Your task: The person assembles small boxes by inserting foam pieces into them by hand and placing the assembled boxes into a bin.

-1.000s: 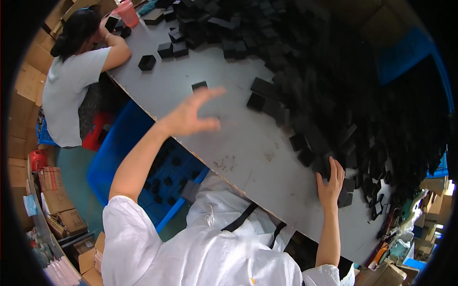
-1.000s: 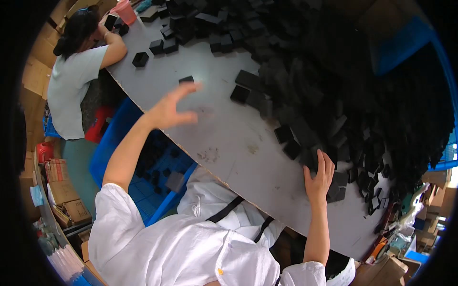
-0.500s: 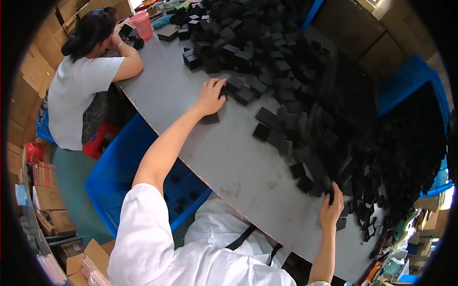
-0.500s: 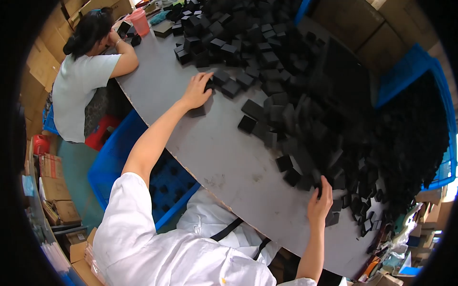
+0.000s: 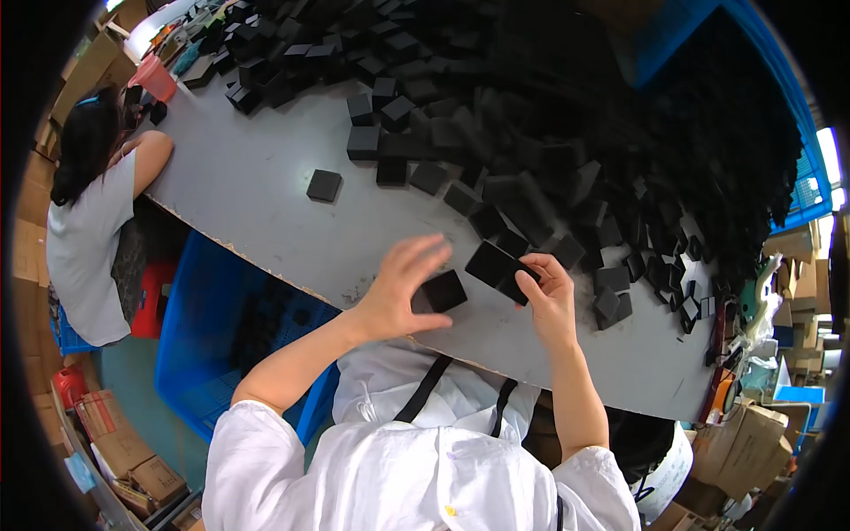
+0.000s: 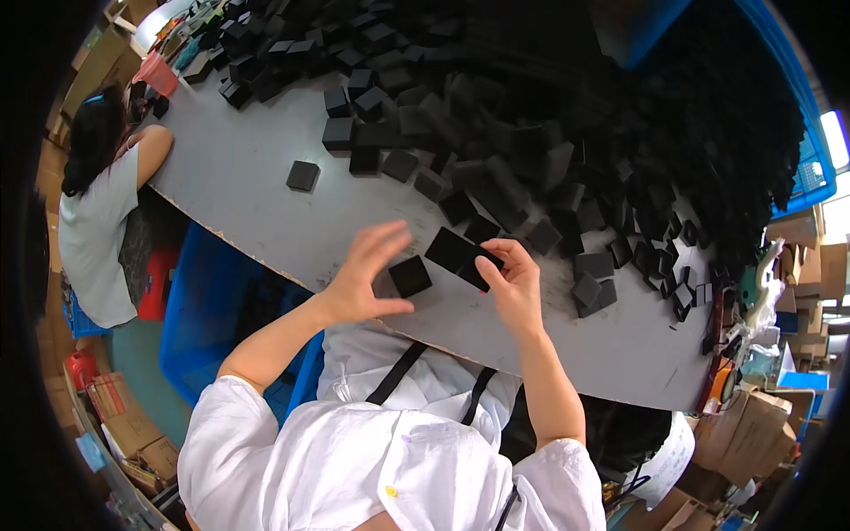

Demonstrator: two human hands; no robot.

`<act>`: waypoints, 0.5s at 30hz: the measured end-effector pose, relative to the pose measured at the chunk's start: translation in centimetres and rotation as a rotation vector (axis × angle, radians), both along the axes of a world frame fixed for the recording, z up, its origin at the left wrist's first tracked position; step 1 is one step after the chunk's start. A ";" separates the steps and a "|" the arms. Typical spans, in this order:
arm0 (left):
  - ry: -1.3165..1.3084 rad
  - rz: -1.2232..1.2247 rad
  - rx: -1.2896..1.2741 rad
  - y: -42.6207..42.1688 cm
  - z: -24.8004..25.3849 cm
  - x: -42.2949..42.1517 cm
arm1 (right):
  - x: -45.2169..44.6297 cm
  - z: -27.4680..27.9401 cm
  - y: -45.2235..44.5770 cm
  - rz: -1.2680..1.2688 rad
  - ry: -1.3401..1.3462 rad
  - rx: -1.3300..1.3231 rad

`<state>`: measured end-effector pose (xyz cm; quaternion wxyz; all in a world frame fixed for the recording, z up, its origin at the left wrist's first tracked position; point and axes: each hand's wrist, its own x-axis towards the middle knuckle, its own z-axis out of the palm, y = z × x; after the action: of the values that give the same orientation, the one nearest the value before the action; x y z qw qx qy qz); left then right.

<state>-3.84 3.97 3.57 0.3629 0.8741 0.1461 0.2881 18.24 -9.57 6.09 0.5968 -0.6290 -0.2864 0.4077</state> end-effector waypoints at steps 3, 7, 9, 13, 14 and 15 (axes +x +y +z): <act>-0.178 0.217 -0.373 -0.1 2.9 2.2 | -1.1 0.4 1.0 0.025 -0.002 0.012; -0.147 0.149 -0.888 4.4 2.1 6.9 | -1.1 -0.1 2.8 -0.041 -0.090 0.037; -0.332 0.360 -0.437 5.8 1.0 7.7 | -0.7 -0.3 2.5 -0.162 -0.050 0.003; 0.060 0.090 0.303 -0.8 2.1 2.0 | -0.1 -1.4 1.0 -0.064 -0.051 -0.003; 0.059 0.069 0.303 -1.4 0.7 1.4 | -0.3 -1.5 0.9 -0.039 -0.124 -0.055; 0.065 -0.012 0.196 -2.1 -1.7 0.8 | -0.6 -1.7 0.6 -0.009 -0.191 -0.116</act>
<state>-3.03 1.87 1.82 0.2725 0.9151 0.1237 0.2701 17.67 -8.96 4.36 0.5313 -0.6996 -0.3151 0.3591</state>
